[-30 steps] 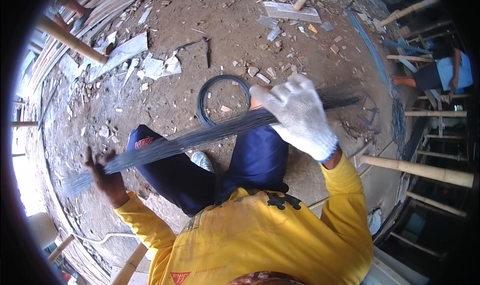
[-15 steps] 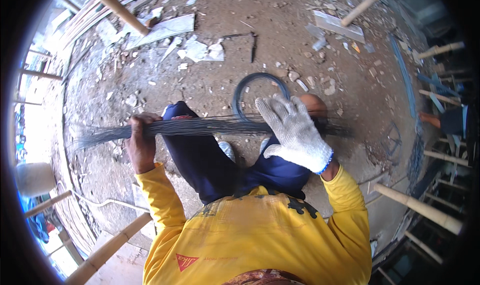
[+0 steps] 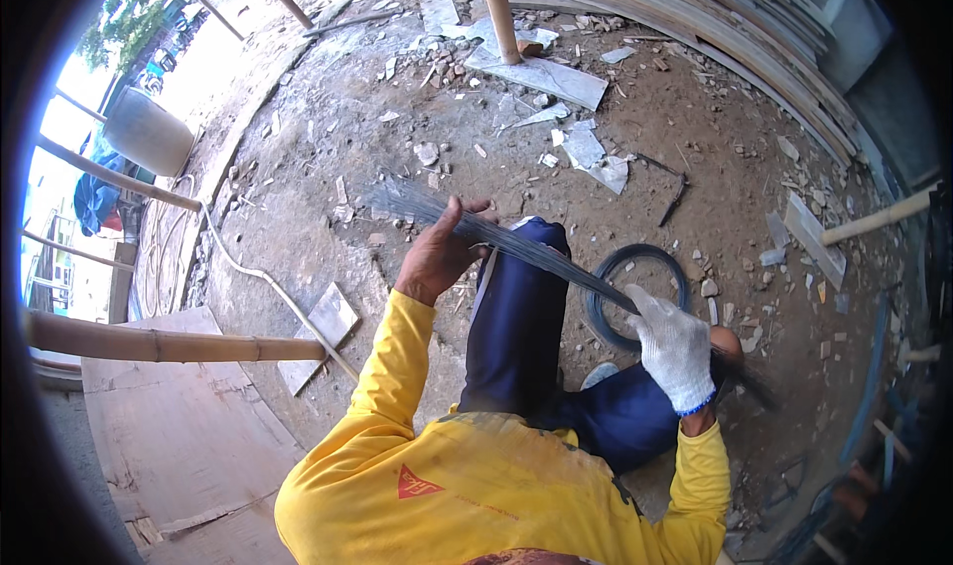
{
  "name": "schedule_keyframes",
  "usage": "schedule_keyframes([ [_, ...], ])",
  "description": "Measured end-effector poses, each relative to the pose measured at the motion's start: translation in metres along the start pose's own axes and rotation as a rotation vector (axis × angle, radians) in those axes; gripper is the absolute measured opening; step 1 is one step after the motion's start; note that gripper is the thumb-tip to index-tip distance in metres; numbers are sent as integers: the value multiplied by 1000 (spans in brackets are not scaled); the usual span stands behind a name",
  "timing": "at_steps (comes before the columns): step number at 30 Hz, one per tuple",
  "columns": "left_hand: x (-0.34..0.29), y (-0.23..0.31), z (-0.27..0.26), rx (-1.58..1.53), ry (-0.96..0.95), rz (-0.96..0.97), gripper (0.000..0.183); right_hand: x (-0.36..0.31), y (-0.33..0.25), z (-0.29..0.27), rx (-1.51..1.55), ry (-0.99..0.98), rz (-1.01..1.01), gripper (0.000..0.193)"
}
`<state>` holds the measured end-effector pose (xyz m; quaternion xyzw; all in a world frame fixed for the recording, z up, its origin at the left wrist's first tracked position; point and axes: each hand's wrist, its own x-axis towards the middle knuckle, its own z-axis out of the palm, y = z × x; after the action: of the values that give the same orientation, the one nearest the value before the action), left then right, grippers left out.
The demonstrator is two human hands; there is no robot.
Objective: The person sits on the ground and strips the outer insulation from a black cable using a knife. They pull the insulation off in sections and then coil the stripped cable on the floor.
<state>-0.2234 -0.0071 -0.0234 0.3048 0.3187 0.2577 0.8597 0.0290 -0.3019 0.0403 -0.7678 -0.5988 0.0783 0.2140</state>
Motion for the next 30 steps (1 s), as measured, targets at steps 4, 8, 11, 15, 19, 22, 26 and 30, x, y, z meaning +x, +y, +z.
schedule_keyframes([
  [4,-47,-6,-19,298,600,57,56,-10,12,1,-48,15,-13,40],
  [8,-71,13,-2,1462,474,927,73,-9,14,5,-59,9,-26,41],
  [11,-47,40,18,2014,88,874,95,-3,12,2,-98,-52,-10,42],
  [15,9,56,26,2230,-358,882,56,-7,14,-3,-148,13,-94,44],
  [19,37,51,14,1820,-628,609,10,-25,32,-1,-244,55,-61,45],
  [22,32,45,7,1795,-541,388,19,-35,49,-2,-227,76,-120,40],
  [26,23,53,-3,1318,-471,104,30,-44,69,-17,-248,77,-102,22],
  [30,28,77,-16,1353,-417,156,31,-68,95,-47,-324,43,-54,26],
])
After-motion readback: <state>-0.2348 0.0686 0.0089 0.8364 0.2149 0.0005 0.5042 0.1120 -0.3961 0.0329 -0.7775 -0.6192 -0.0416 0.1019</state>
